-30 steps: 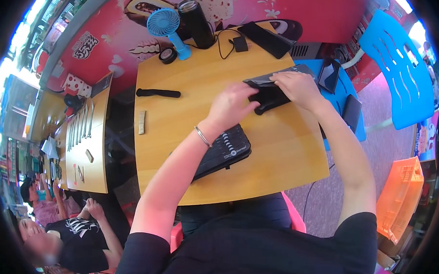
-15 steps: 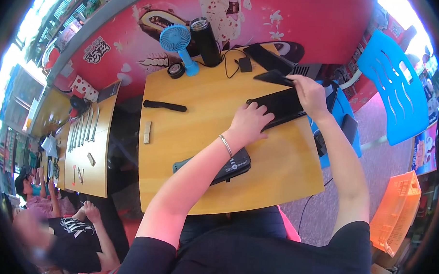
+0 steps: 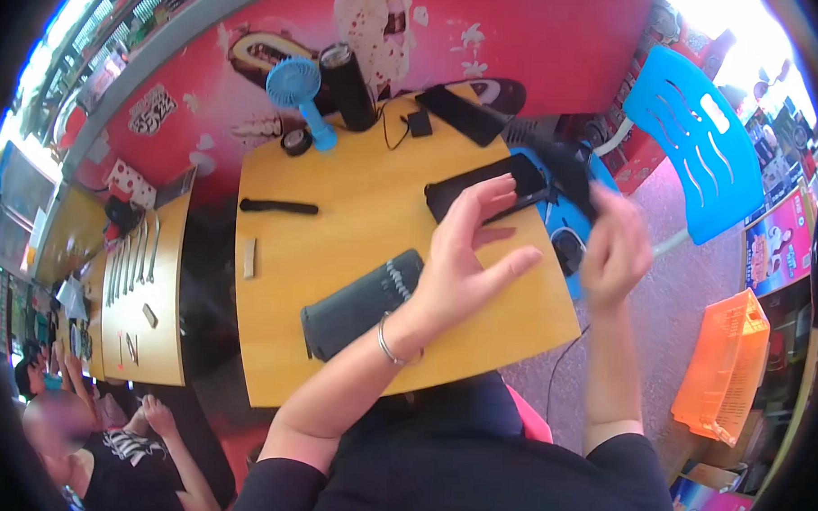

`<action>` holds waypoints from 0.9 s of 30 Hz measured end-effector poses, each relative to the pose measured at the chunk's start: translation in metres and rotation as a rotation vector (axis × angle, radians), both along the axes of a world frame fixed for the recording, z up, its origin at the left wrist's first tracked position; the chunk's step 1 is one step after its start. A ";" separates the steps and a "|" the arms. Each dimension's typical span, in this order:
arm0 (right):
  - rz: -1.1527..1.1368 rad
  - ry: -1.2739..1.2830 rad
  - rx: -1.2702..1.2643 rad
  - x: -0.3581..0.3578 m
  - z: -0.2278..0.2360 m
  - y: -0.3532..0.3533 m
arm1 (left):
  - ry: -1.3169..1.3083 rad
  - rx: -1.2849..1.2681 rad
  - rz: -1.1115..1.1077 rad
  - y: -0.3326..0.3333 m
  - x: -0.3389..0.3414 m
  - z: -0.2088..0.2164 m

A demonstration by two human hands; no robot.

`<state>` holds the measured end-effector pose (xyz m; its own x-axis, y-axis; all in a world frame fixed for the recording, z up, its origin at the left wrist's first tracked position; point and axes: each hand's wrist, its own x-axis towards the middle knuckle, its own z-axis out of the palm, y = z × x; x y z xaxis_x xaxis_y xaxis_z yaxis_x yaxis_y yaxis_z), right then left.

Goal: The person turns storage wraps inside out by hand and stacks them on the table.

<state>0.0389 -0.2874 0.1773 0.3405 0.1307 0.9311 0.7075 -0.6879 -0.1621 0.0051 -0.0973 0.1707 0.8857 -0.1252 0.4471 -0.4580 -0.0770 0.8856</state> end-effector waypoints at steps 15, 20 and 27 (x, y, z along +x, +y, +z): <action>0.361 0.403 -0.148 -0.131 -0.055 0.101 | 0.136 -0.212 0.245 0.056 -0.142 -0.078; 0.447 0.512 -0.142 -0.147 -0.048 0.122 | 0.074 -0.228 0.362 0.063 -0.161 -0.074; 0.514 0.430 -0.308 -0.142 -0.020 0.130 | 0.007 -0.059 0.348 0.070 -0.176 -0.064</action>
